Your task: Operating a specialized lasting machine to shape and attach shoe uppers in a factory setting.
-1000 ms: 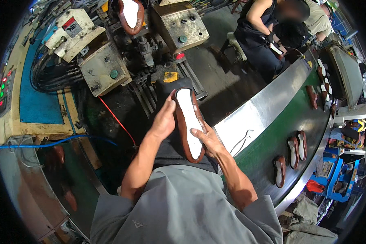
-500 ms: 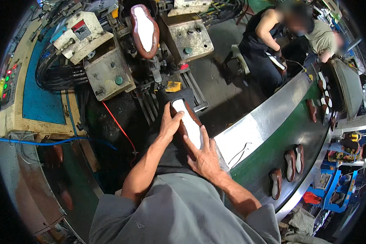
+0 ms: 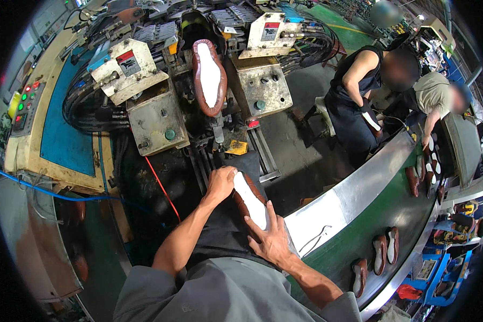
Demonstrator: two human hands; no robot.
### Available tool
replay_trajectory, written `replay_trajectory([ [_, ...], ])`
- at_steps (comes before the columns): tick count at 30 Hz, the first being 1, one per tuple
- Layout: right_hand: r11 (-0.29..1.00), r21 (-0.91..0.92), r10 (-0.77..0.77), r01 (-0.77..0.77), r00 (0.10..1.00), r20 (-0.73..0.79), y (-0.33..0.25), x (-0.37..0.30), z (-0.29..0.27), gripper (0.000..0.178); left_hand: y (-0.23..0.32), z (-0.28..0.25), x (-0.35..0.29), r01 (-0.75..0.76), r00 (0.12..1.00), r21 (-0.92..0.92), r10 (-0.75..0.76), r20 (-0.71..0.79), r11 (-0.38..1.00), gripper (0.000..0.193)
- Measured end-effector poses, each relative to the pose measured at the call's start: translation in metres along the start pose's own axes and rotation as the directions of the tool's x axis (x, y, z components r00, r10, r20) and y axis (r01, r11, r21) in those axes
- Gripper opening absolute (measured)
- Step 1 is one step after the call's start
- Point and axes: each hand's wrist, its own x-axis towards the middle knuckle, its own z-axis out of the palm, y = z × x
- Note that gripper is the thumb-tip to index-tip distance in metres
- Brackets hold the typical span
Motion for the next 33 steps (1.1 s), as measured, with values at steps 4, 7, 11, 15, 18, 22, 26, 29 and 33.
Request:
replay_trajectory([
  [4, 0.999, 0.031, -0.027, 0.027, 1.0, 0.003, 0.007, 0.007, -0.001, 0.069, -0.011, 0.004, 0.007, 0.051, 0.999, -0.108, -0.053, -0.012, 0.993, 0.019],
  [7, 0.998, 0.062, -0.03, 0.028, 0.999, 0.029, 0.012, 0.015, -0.007, 0.067, -0.023, 0.001, 0.009, 0.057, 0.998, -0.1, -0.052, 0.048, 0.993, 0.024],
  [11, 0.991, 0.13, 0.033, -0.028, 0.999, -0.038, 0.019, 0.02, -0.024, 0.067, -0.036, -0.03, 0.04, 0.263, 0.94, -0.422, -0.132, 0.315, 0.867, 0.037],
  [15, 0.99, 0.128, 0.081, -0.058, 0.981, -0.179, 0.013, 0.052, -0.065, 0.067, -0.071, -0.111, 0.148, -0.008, 0.942, -0.594, -0.193, -0.274, 0.804, 0.06],
  [18, 0.997, 0.042, 0.08, -0.071, 0.955, -0.286, 0.013, 0.099, -0.099, 0.068, 0.03, -0.153, 0.213, 0.074, 0.966, -0.875, -0.252, -0.055, 0.478, 0.076],
  [22, 0.997, -0.032, -0.077, 0.071, 0.925, -0.371, -0.003, 0.19, -0.133, 0.068, 0.058, -0.163, 0.25, 0.142, 0.978, -0.857, -0.203, 0.045, 0.496, 0.067],
  [26, 0.992, 0.007, -0.117, 0.13, 0.917, -0.38, -0.03, 0.278, -0.144, 0.072, 0.059, -0.201, 0.186, 0.031, 0.999, -0.884, -0.019, 0.026, 0.466, 0.077],
  [29, 0.985, 0.029, -0.146, 0.169, 0.915, -0.376, -0.043, 0.333, -0.137, 0.072, 0.051, -0.22, 0.108, -0.038, 0.999, -0.912, 0.048, -0.02, 0.408, 0.084],
  [33, 0.978, 0.048, -0.166, 0.204, 0.893, -0.419, -0.049, 0.386, -0.104, 0.072, 0.017, -0.225, 0.004, 0.019, 0.996, -0.95, -0.089, -0.009, 0.312, 0.096],
])
